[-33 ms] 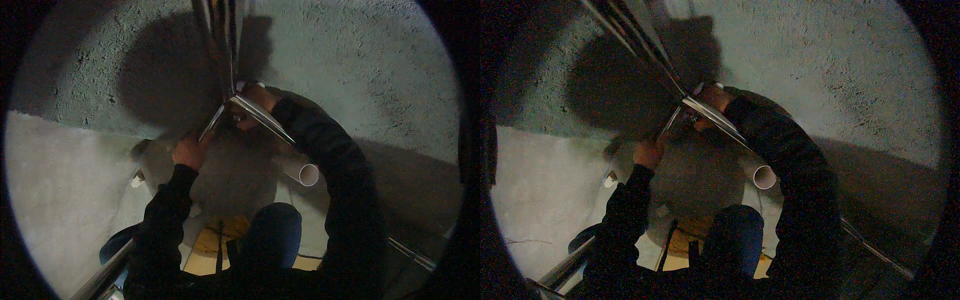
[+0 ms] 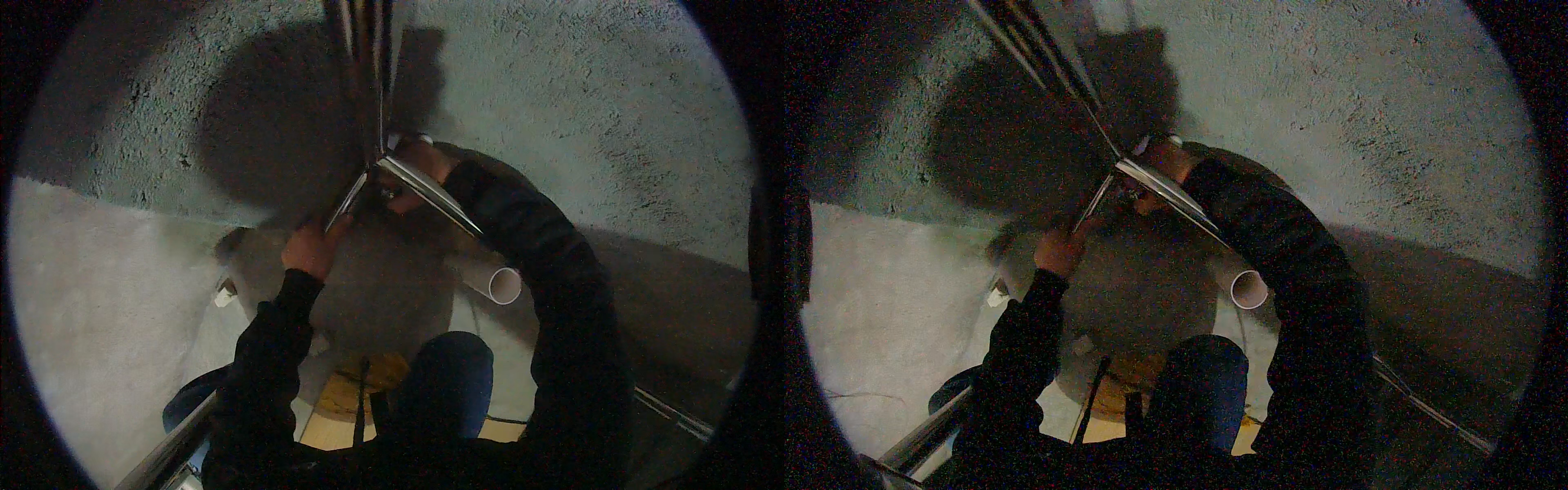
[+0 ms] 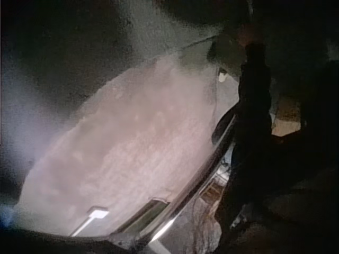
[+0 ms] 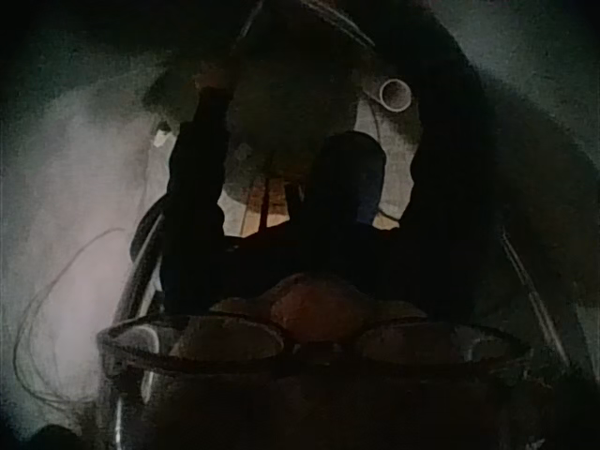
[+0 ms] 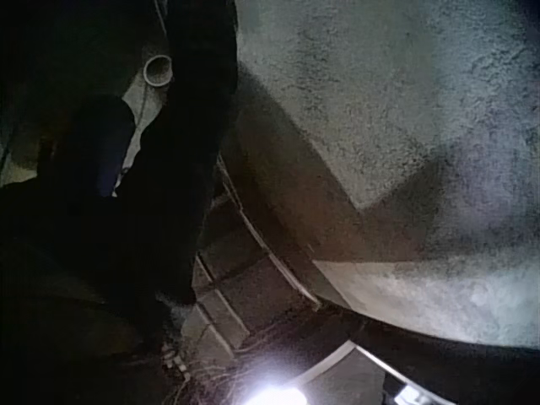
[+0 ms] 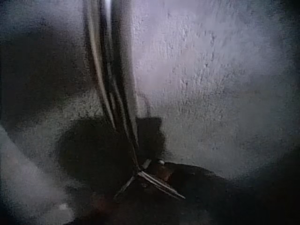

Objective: The person assembles a stainless steel frame by connecting tubular metal pieces and attaching a large metal panel. They repeatedly adjust the frame's position and alignment while working in a cluttered room.

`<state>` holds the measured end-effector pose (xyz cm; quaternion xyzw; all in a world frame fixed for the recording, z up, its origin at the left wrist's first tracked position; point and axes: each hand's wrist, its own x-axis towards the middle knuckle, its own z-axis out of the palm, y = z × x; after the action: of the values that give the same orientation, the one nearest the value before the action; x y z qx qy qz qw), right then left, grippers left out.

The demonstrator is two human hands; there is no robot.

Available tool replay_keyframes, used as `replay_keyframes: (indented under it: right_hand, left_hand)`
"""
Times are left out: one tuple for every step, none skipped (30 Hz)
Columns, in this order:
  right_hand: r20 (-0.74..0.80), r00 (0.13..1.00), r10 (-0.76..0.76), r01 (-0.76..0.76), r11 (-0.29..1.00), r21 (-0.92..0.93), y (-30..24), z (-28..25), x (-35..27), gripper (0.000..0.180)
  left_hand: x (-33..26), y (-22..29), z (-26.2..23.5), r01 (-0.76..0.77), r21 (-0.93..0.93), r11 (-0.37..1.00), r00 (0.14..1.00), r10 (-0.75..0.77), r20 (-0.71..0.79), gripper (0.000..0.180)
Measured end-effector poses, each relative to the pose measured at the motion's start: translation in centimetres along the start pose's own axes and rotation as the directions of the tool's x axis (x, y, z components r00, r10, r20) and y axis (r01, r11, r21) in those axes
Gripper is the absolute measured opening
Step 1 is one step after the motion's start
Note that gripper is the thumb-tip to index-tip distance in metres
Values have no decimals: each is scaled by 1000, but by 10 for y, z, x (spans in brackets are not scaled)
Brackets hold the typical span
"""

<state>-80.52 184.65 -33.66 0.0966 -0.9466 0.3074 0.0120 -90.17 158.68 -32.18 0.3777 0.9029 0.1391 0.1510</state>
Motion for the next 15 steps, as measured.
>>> replay_keyframes:
  right_hand:
    - [-1, 1000, 7, -7, 1000, 15, -1, 5, -1, 48]
    - [9, 1000, 7, -7, 1000, 27, -1, 8, -1, 48]
    - [6, 1000, 2, -2, 994, 105, 26, -20, -7, 48]
    - [-28, 999, -22, 23, 998, 51, 28, -18, -7, 47]
    - [-27, 999, -30, 31, 999, 36, 30, -18, -6, 47]
    - [-13, 999, -29, 30, 999, 37, 32, -17, -6, 47]
    - [-1, 999, -34, 34, 999, 41, 32, -14, -5, 47]
    - [5, 999, -38, 38, 999, 39, 33, -13, -3, 47]
    - [18, 999, -38, 37, 999, 35, 35, -14, -3, 47]
    - [29, 999, -40, 39, 999, 35, 37, -14, -3, 47]
    - [39, 998, -40, 39, 999, 33, 40, -15, -3, 47]
    - [54, 997, -48, 46, 998, 33, 41, -15, -1, 47]
    - [67, 996, -51, 49, 998, 31, 43, -16, -1, 47]
    - [77, 995, -57, 54, 998, 32, 45, -17, 0, 46]
    - [87, 994, -60, 57, 998, 28, 47, -19, 2, 46]
  left_hand:
    - [-5, 4, -5, 33, -10, 999, 999, -33, 20, 63]
    - [9, 13, 6, 27, -11, 1000, 999, -27, 32, 62]
    - [14, 24, 3, 9, -22, 1000, 1000, -9, -6, 62]
    - [15, 13, 7, -60, -3, 998, 998, 60, -23, 61]
    - [14, 6, 12, -65, -26, 998, 997, 64, -39, 61]
    - [13, 8, 9, -72, -50, 996, 996, 69, -48, 61]
    - [11, 12, 7, -15, -115, 993, 999, 9, -54, 61]
    - [10, 16, 2, 41, -180, 983, 997, -52, -56, 60]
    - [8, 22, -4, 62, -234, 970, 997, -69, -24, 60]
    - [7, 28, -10, 85, -287, 954, 996, -85, 13, 60]
    - [8, 31, -11, 109, -337, 935, 994, -97, 51, 61]
    - [8, 29, -11, 127, -342, 931, 992, -110, 69, 60]
    - [10, 27, -10, 143, -347, 927, 989, -120, 87, 60]
    - [11, 26, -9, 158, -351, 923, 986, -129, 105, 59]
    - [12, 27, -8, 161, -353, 922, 986, -134, 100, 59]
